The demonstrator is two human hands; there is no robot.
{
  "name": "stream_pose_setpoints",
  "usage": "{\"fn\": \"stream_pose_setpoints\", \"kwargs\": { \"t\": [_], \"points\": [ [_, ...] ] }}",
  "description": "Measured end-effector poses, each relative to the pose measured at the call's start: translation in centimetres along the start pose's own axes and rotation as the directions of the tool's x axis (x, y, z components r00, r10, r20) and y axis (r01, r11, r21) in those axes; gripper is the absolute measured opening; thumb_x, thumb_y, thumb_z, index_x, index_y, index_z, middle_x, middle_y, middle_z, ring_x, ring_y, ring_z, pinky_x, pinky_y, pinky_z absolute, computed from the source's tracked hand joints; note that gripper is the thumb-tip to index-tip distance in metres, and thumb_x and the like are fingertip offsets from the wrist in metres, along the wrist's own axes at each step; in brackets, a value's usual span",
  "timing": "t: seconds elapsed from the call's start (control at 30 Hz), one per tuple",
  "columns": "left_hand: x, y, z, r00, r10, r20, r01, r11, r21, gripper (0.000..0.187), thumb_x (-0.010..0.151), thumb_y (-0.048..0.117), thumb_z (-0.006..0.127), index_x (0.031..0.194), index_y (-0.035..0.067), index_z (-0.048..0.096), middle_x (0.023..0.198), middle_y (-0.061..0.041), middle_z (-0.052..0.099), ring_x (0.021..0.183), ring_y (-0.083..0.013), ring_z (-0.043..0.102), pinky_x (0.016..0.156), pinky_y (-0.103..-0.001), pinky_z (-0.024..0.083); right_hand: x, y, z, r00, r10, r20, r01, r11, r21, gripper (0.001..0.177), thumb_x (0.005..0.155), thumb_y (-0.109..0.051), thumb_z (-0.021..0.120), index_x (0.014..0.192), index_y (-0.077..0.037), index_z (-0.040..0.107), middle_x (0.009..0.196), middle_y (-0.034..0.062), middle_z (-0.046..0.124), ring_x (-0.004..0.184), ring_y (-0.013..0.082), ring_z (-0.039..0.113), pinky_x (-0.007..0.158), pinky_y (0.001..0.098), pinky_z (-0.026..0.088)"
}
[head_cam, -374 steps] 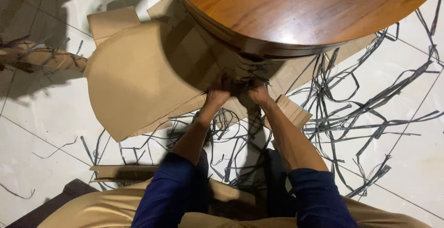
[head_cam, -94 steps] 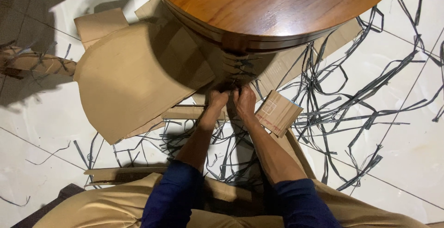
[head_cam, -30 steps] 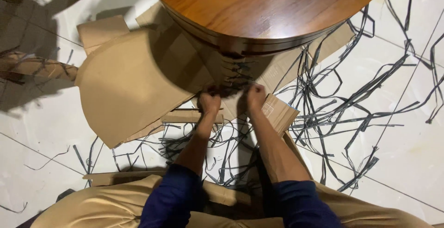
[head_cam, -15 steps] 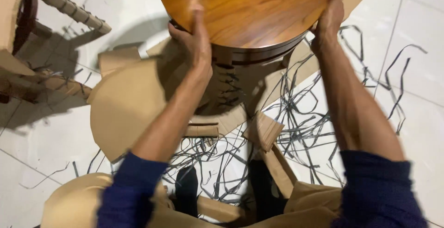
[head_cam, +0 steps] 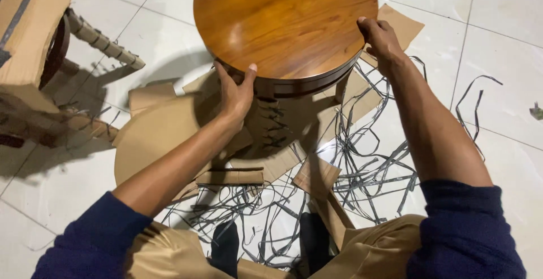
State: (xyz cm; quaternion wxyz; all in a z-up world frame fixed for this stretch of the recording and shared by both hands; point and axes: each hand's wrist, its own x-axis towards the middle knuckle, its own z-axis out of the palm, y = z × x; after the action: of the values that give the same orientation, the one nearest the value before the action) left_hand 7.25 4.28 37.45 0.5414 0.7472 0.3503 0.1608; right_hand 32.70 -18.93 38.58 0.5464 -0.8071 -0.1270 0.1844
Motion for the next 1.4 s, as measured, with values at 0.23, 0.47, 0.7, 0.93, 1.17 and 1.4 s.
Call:
{"fn": "stream_pose_setpoints", "kwargs": {
  "t": [0.23, 0.47, 0.7, 0.93, 1.17, 1.4],
  "points": [
    [-2.0, 2.7, -0.3, 0.988, -0.12, 0.095, 0.139, 0.963, -0.229, 0.1, 0.096, 0.039, 0.054, 0.158, 0.017, -0.021, 0.168, -0.02, 0.002, 0.145, -0.0391, 0.035, 0.105, -0.051, 0.053, 4.2, 1.9, -0.3, 0.987, -0.029, -0.156, 0.064, 0.973, 0.221, 0.049, 0.088, -0.045, 0.061, 0.117, -0.006, 0.063, 0.106, 0.0024, 0.062, 0.097, 0.0144, 0.054, 0.092, 0.0307, 0.043],
    [-1.5, 2.0, -0.8, 0.991, -0.09, 0.095, 0.112, 0.958, -0.263, 0.098, 0.095, 0.033, 0.057, 0.16, 0.021, -0.016, 0.164, -0.02, 0.024, 0.135, -0.0371, 0.048, 0.098, -0.049, 0.058, 3.5, 1.8, -0.3, 0.981, -0.141, -0.133, 0.128, 0.986, -0.107, 0.077, 0.095, -0.061, 0.041, 0.122, 0.01, 0.057, 0.103, 0.015, 0.055, 0.102, 0.0303, 0.055, 0.089, 0.0484, 0.046],
    [-1.5, 2.5, -2.7, 0.977, -0.176, 0.12, 0.2, 0.954, -0.225, 0.094, 0.097, 0.029, 0.055, 0.16, 0.022, -0.015, 0.169, -0.017, 0.009, 0.141, -0.0383, 0.045, 0.109, -0.052, 0.052, 3.2, 4.4, 0.0, 0.981, -0.155, -0.114, 0.14, 0.981, -0.132, 0.06, 0.101, -0.058, 0.04, 0.101, 0.001, 0.055, 0.087, 0.0066, 0.044, 0.082, 0.0217, 0.047, 0.074, 0.0417, 0.046],
    [1.0, 0.0, -5.8, 0.985, -0.093, 0.142, 0.124, 0.966, -0.228, 0.093, 0.1, 0.036, 0.065, 0.165, 0.022, -0.001, 0.168, -0.027, 0.0, 0.151, -0.0495, 0.022, 0.102, -0.051, 0.055, 0.9, 8.7, 0.9, 0.954, -0.192, -0.231, 0.157, 0.974, -0.16, 0.065, 0.102, -0.072, 0.058, 0.071, -0.014, 0.056, 0.07, 0.0073, 0.051, 0.073, 0.0274, 0.054, 0.073, 0.0385, 0.041],
    [5.2, -3.4, -10.8, 0.99, -0.095, 0.1, 0.104, 0.991, -0.088, 0.085, 0.096, 0.04, 0.073, 0.164, 0.026, 0.025, 0.162, -0.032, 0.024, 0.135, -0.0476, 0.049, 0.078, -0.047, 0.063, -10.2, 4.1, 5.6, 0.962, -0.028, -0.271, 0.025, 1.0, -0.014, 0.068, 0.103, -0.06, 0.053, 0.126, 0.004, 0.051, 0.117, 0.0261, 0.06, 0.115, 0.0386, 0.06, 0.099, 0.0507, 0.044],
    [0.6, -3.2, -5.7, 0.998, -0.063, 0.025, 0.059, 0.985, 0.162, 0.087, 0.103, 0.07, 0.039, 0.166, 0.019, 0.006, 0.17, -0.019, 0.015, 0.153, -0.0358, 0.03, 0.119, -0.055, 0.032, -10.1, 4.8, 3.4, 0.986, -0.055, -0.155, 0.061, 0.997, 0.036, 0.071, 0.106, -0.059, 0.06, 0.135, 0.005, 0.046, 0.118, 0.0239, 0.057, 0.114, 0.036, 0.06, 0.096, 0.0487, 0.052]
  ]
}}
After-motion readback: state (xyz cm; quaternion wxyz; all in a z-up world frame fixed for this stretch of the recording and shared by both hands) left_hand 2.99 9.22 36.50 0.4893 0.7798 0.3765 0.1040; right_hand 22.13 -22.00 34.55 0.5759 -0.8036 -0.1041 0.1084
